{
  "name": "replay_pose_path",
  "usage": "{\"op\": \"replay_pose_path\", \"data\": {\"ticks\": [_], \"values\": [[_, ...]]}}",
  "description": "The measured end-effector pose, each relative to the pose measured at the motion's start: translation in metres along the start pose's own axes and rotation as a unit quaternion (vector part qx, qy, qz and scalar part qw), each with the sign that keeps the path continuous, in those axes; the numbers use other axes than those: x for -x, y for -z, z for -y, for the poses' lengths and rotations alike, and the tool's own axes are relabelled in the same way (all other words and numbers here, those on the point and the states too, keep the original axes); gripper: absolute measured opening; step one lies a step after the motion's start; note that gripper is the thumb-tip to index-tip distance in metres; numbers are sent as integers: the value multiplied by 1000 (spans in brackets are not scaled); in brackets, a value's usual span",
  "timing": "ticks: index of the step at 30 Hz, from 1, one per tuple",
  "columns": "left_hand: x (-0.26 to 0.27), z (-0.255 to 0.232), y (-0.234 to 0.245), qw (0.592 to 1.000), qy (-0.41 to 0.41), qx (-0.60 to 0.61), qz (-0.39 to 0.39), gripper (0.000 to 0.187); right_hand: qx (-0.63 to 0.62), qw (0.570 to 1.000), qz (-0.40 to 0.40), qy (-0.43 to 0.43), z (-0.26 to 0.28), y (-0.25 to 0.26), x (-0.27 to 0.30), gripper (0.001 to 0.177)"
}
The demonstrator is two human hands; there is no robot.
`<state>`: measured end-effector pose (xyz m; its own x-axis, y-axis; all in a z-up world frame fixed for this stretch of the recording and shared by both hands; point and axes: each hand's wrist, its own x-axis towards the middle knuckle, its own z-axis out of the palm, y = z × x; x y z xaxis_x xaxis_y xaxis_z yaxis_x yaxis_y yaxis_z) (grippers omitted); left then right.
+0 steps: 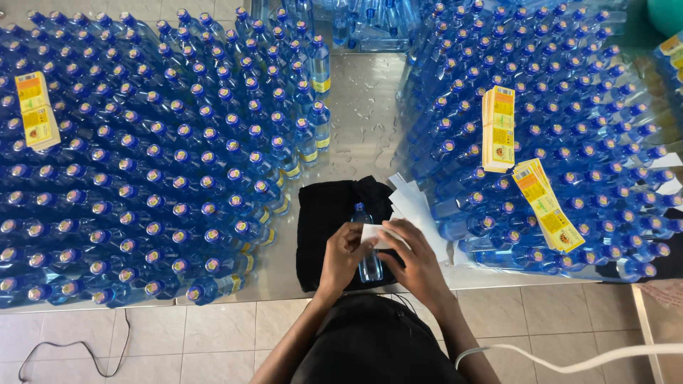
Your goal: The person repeatedly picks up blue plastic bottles from a large stack, places them on a black cloth, and applies yellow labels to them by hand. After labeling, the person places the bottles back onto the stack. The process is repeated continuously throughout the video.
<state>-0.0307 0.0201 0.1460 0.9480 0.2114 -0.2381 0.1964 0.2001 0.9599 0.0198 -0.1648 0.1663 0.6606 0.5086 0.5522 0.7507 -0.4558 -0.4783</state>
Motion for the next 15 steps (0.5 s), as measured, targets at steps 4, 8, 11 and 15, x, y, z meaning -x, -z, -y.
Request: {"op": "replay_pose_path", "data": {"ticks": [4,8,11,15], "values": [[6,-9,-8,1000,-23,12,11,31,-20,999,33,-7,-6,0,0,51],[8,-12,-10,999,-40,26,11,27,-43,998,19,-50,-5,6,-2,47],[7,-3,-14,998,-37,58,0,21,-40,994,22,-98,-8,2,9,46],[6,0,-21,997,1,80,-23,23,-29,994,24,-101,-3,0,9,40]]}}
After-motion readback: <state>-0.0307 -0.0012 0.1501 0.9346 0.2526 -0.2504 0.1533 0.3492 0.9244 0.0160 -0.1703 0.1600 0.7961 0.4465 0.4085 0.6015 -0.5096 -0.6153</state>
